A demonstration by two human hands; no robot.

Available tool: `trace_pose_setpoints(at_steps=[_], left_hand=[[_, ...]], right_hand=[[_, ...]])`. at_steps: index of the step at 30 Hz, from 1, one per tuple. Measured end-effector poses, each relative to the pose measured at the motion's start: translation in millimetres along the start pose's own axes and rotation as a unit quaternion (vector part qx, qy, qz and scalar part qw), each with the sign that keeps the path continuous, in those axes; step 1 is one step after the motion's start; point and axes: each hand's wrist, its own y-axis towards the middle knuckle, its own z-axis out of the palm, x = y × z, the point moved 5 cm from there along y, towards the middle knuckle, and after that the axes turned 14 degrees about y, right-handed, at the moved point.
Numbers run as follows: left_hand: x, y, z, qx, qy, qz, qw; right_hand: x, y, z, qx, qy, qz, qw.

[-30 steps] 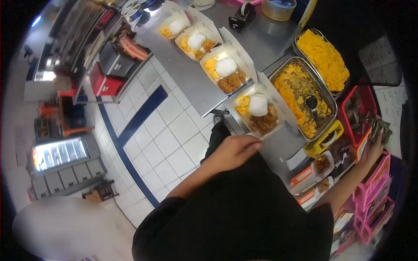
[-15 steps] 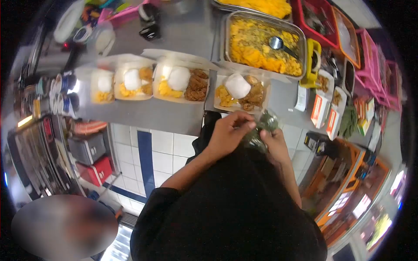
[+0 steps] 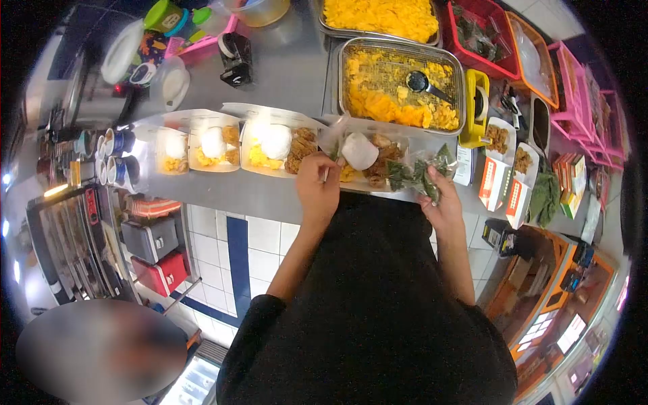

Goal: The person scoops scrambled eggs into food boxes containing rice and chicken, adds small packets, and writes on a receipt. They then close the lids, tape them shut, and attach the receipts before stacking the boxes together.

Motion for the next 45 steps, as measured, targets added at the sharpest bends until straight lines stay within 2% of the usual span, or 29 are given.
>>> trace_pose_setpoints(at_steps=[1, 2, 3, 10, 12, 13, 14, 15, 16, 18, 19, 20, 21, 22, 24, 26, 27, 29, 30, 33, 35, 36, 37, 38, 39, 40, 41, 43, 45], left_hand=[[7.0, 0.2, 6.9, -0.006, 0.003, -0.002, 1.000], [4.0, 1.5, 12.5, -0.055, 0.160, 0.095, 0.981], [-2.8, 1.1, 19.3, -0.099, 0.312, 0.187, 0.926], [-18.2, -0.5, 26.0, -0.044, 0.424, 0.127, 0.895], [-31.7, -8.2, 7.9, -0.051, 0.312, 0.115, 0.942], [-43.8, -10.6, 0.2, -0.057, 0.318, 0.112, 0.940], [-54.2, -11.9, -2.7, 0.010, 0.124, 0.061, 0.990], [-57.2, -12.5, -4.8, 0.072, -0.075, 0.009, 0.995], [-54.4, -9.3, -14.7, 0.060, -0.065, 0.004, 0.996], [-41.0, -9.2, -9.0, 0.279, -0.134, -0.093, 0.946], [-34.7, -6.3, -17.5, 0.270, -0.132, -0.092, 0.949], [-29.0, -1.5, -28.7, 0.238, -0.092, -0.035, 0.966], [-23.4, 2.1, -39.3, 0.207, -0.053, 0.022, 0.977], [-12.1, 7.3, -48.4, 0.203, -0.054, 0.026, 0.977], [15.1, 31.3, -81.0, 0.024, 0.054, 0.050, 0.997], [52.1, 60.9, -94.5, -0.088, 0.007, -0.020, 0.996], [67.2, 67.7, -96.5, -0.085, 0.006, -0.025, 0.996], [75.3, 80.9, -101.1, -0.125, 0.324, 0.079, 0.934], [76.4, 72.0, -107.3, -0.190, 0.380, 0.098, 0.900], [89.5, 52.9, -125.3, -0.145, 0.278, 0.041, 0.949], [70.8, 32.9, -125.9, -0.008, -0.012, -0.065, 0.998], [58.3, 25.7, -120.6, 0.058, -0.089, -0.044, 0.993], [47.5, 19.8, -118.0, 0.120, -0.164, -0.023, 0.979], [39.0, 19.4, -127.6, 0.113, -0.163, -0.028, 0.980], [31.0, 19.8, -133.5, 0.163, -0.117, -0.041, 0.979], [30.6, 20.5, -138.5, 0.212, -0.071, -0.054, 0.973], [41.7, 29.2, -153.5, 0.200, -0.068, -0.052, 0.976], [68.1, 51.8, -180.3, 0.029, 0.016, -0.061, 0.998], [102.4, 81.2, -200.0, -0.108, -0.003, -0.137, 0.985]], right_hand=[[7.9, 1.3, 0.4, -0.004, 0.002, -0.015, 1.000], [12.6, 8.3, -5.2, 0.038, -0.008, 0.000, 0.999], [15.1, 11.1, -2.9, 0.042, -0.011, 0.006, 0.999], [26.4, 25.1, -6.5, 0.122, 0.049, 0.036, 0.991], [20.6, 26.3, 0.0, 0.132, 0.014, 0.062, 0.989], [16.4, 25.0, 8.4, 0.138, 0.013, 0.069, 0.988], [9.0, 18.5, 27.6, 0.149, -0.001, 0.078, 0.986], [-2.9, 12.9, 44.6, 0.162, -0.016, 0.090, 0.983], [-14.8, 10.4, 53.7, 0.148, -0.023, 0.074, 0.986], [-27.8, 13.1, 58.0, 0.178, -0.050, 0.113, 0.976], [-33.2, 14.0, 62.3, 0.200, -0.076, 0.136, 0.967], [-37.7, 14.2, 68.8, 0.206, -0.078, 0.136, 0.966], [-36.1, 16.8, 69.3, 0.152, -0.089, 0.084, 0.981], [-33.5, 18.0, 69.2, 0.097, -0.100, 0.031, 0.990], [-31.9, 15.7, 76.1, 0.119, -0.109, 0.017, 0.987], [-32.6, 19.3, 71.6, 0.135, -0.146, 0.014, 0.980], [-38.3, 11.7, 79.1, 0.131, -0.149, 0.015, 0.980], [-49.0, 0.2, 101.4, 0.104, -0.146, 0.043, 0.983], [-53.8, -0.7, 107.2, 0.105, -0.147, 0.039, 0.983], [-80.1, -4.1, 119.4, 0.100, -0.222, 0.090, 0.966], [-107.9, -4.5, 125.7, 0.127, -0.426, 0.130, 0.886], [-127.0, 1.7, 119.6, 0.210, -0.447, 0.125, 0.860], [-135.3, -2.0, 128.4, 0.212, -0.450, 0.129, 0.858], [-149.5, -11.4, 145.6, 0.266, -0.495, 0.166, 0.810], [-160.7, -20.6, 161.7, 0.320, -0.534, 0.201, 0.756], [-166.5, -25.4, 170.3, 0.315, -0.575, 0.246, 0.714], [-181.0, -24.3, 175.2, 0.325, -0.578, 0.244, 0.708], [-191.3, -18.7, 156.1, 0.287, -0.424, 0.253, 0.821], [-198.9, -11.0, 147.0, 0.295, -0.418, 0.253, 0.821]])
